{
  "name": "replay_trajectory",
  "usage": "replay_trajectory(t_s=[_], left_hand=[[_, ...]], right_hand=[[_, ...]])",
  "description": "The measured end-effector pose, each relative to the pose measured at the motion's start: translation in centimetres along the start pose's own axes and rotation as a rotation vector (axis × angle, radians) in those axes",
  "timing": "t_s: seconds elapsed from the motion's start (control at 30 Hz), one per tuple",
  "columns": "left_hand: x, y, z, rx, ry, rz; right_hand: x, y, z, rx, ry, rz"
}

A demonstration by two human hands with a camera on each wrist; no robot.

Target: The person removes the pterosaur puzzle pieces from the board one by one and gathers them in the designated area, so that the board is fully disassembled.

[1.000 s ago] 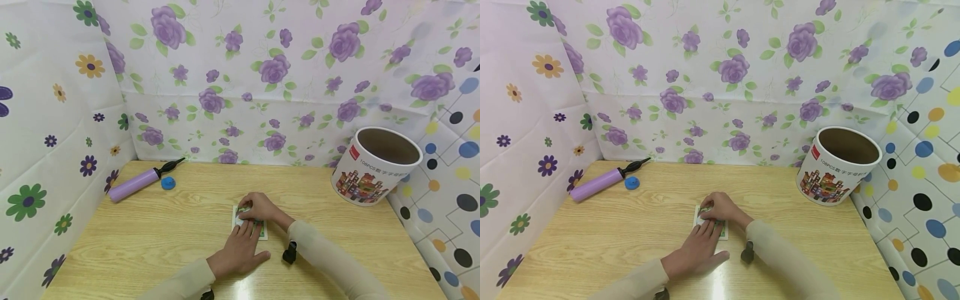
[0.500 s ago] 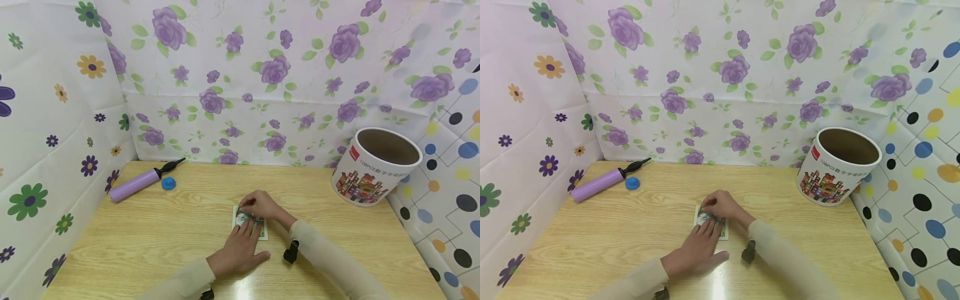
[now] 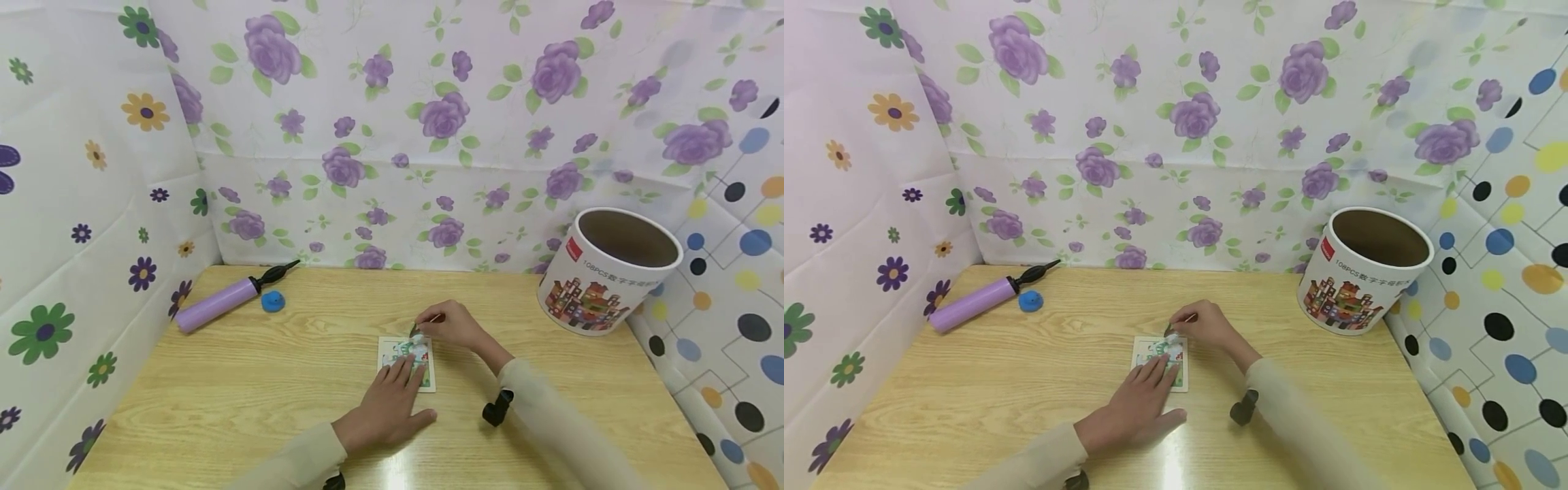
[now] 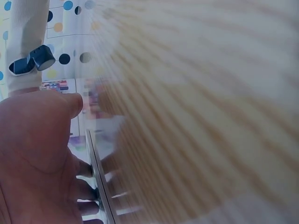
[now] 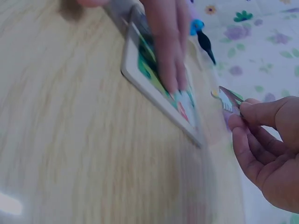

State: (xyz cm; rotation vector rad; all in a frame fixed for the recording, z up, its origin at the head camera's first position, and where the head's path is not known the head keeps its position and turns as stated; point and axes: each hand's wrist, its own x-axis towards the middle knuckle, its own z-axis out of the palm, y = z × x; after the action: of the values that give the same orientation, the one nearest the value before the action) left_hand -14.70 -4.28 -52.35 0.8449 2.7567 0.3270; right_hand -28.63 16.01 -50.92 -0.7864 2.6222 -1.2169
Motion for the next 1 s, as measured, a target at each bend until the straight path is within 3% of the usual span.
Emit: replay_trajectory(t_s=[0.33, 0.73, 1.0], left_hand=[[-0.2, -0.3, 0.0, 0.030, 0.021, 0.023], [-0.2, -0.3, 0.3, 0.024, 0.046, 0.056], [-0.1, -0.3, 0.4, 0.031, 0.050, 0.051]], right_hand=[[-1.8, 1.8, -2.6, -0.029, 0.029, 0.051], [-2.5, 4.0, -2.9, -0.015, 0.013, 0.179], [-2.2, 4.5, -2.8, -0.016, 0.001, 0.191]])
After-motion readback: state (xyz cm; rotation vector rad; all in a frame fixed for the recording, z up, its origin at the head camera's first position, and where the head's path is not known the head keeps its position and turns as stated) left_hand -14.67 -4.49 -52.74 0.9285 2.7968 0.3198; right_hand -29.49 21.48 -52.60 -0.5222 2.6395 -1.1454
